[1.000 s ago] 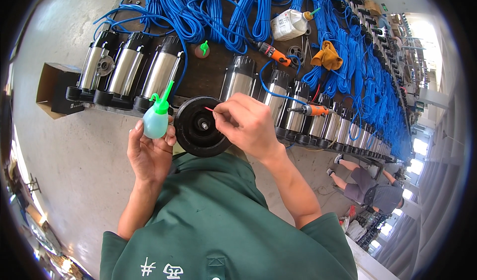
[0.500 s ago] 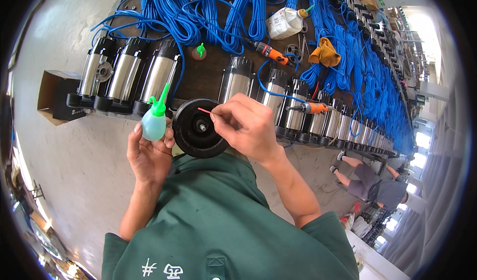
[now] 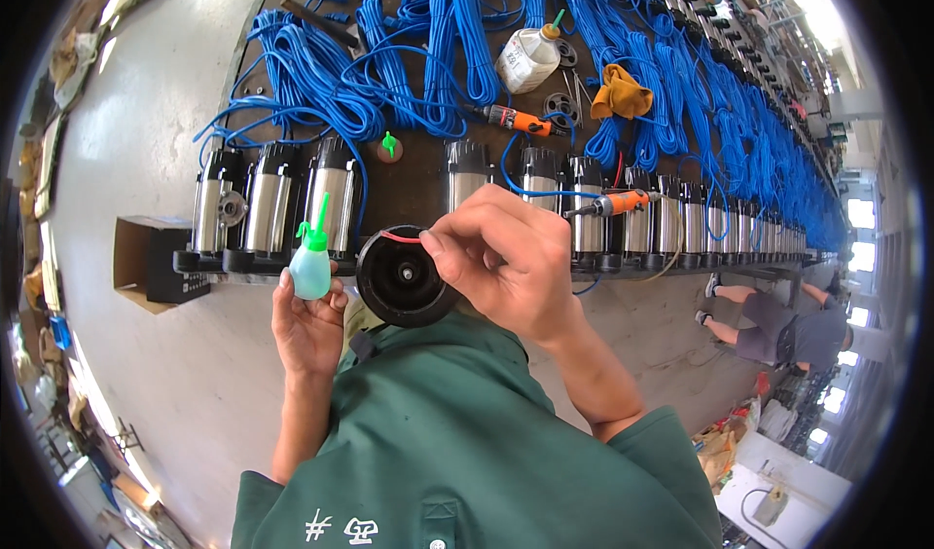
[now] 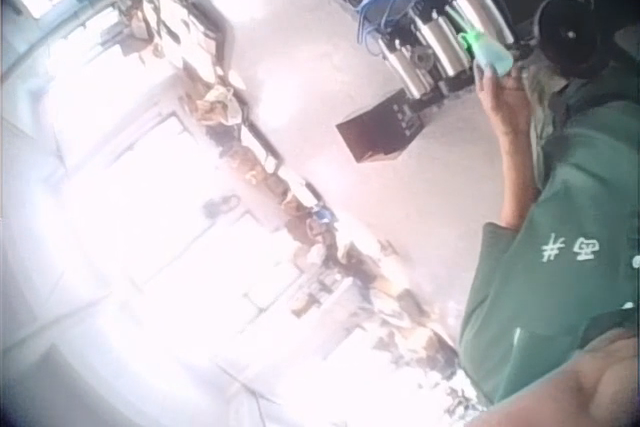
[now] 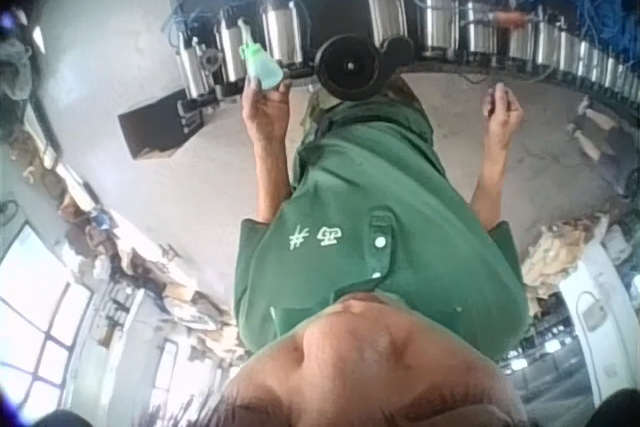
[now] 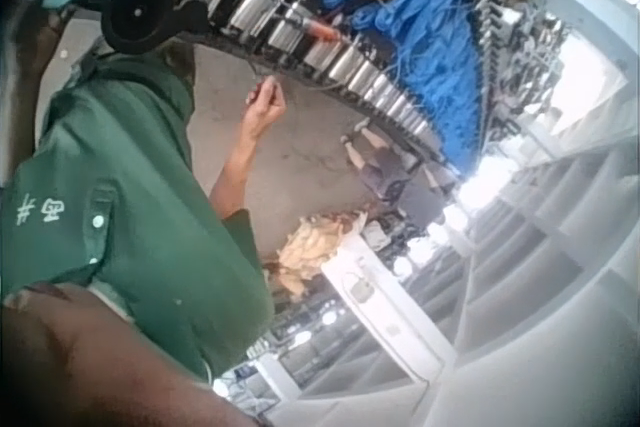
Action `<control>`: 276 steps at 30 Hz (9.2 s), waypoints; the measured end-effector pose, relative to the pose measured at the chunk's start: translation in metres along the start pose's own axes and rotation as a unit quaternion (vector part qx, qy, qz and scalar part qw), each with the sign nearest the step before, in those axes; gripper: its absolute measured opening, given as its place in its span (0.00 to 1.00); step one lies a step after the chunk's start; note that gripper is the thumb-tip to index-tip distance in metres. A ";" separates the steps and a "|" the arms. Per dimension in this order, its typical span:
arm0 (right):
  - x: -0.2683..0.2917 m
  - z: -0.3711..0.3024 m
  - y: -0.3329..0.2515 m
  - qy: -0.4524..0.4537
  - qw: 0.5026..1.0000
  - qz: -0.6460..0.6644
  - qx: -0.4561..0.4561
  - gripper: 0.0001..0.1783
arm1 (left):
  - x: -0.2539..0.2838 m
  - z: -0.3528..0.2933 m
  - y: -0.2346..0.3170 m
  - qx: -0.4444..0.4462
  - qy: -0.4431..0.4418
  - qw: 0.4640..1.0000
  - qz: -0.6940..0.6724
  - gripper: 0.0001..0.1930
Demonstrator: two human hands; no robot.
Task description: The person assembles industrial pumps by inserting O-rings, applying lubricants from small squeeze bottles, and using a pneumatic screwdriver to fasten components on a factory workbench.
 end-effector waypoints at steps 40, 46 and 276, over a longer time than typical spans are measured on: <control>-0.052 -0.011 0.242 0.011 0.962 -0.093 -0.255 0.07 | 0.001 0.236 -0.112 -0.170 -0.258 0.514 0.800 0.25; -0.053 -0.005 0.236 -0.018 0.972 -0.046 -0.228 0.07 | -0.008 0.211 -0.097 -0.186 -0.227 0.536 0.791 0.32; 0.061 -0.098 -0.014 -0.235 0.903 -0.310 -0.181 0.39 | -0.155 0.051 0.107 -0.311 -0.439 0.361 0.762 0.30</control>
Point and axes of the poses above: each hand's wrist, its own z-axis towards the middle knuckle, its own x-axis out of the back of the hand, y = z × x, the point moved 3 cm from there along z, towards the middle knuckle, and after that the axes turned 5 degrees about -z, right-handed, at the moved point
